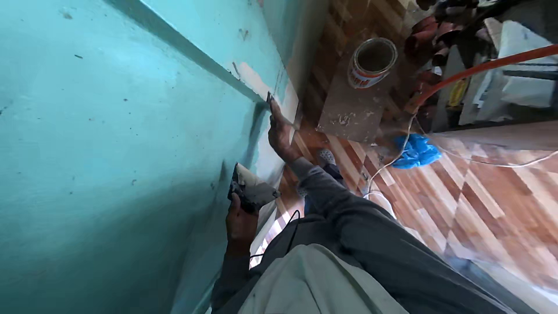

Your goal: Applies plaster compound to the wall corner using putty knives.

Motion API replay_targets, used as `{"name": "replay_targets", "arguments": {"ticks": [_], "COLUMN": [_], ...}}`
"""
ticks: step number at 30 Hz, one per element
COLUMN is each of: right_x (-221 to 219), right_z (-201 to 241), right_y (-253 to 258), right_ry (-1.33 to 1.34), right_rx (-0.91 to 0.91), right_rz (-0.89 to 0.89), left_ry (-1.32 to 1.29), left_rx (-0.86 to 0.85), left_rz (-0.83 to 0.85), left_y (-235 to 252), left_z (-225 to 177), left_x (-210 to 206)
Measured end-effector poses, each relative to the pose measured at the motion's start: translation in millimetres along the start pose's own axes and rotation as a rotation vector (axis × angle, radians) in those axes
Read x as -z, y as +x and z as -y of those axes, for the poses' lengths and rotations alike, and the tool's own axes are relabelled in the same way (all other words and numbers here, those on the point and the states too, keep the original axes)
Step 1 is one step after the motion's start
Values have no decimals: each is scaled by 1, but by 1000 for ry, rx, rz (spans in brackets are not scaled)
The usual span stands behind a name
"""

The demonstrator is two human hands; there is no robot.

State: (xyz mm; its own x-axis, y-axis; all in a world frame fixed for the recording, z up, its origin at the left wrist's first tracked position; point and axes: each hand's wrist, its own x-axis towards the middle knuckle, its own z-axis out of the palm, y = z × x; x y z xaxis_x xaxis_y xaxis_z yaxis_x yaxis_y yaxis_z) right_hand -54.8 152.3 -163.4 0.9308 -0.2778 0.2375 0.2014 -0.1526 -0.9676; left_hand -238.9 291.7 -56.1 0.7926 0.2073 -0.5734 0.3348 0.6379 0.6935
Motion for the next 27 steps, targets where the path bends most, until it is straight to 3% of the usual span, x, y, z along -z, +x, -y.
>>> {"name": "replay_targets", "arguments": {"ticks": [4,7,12,15,16,20,23,27], "right_x": [22,42,95,120,126,147,152,143], "right_z": [-16,-14,35,66,76,133,176,183], "right_y": [-22,-27,-1,14,16,21,9,-10], "right_ry": [-42,-9,285,410,372,136,-120,-382], "right_rx": [-20,-227,-396,-557,-529,-45,178,527], "right_rz": [151,147,-41,11,40,162,256,310], "left_ry": [5,25,-11,17,17,-56,-138,-113], "left_rx": [16,8,-68,-115,-133,-178,-221,-288], "left_rz": [81,96,137,194,219,284,345,379], "left_y": [9,16,18,22,24,32,35,30], "left_z": [4,-3,-15,-17,-17,-21,-23,-26], "left_x": [1,-10,-32,-45,-50,-69,-84,-106]}}
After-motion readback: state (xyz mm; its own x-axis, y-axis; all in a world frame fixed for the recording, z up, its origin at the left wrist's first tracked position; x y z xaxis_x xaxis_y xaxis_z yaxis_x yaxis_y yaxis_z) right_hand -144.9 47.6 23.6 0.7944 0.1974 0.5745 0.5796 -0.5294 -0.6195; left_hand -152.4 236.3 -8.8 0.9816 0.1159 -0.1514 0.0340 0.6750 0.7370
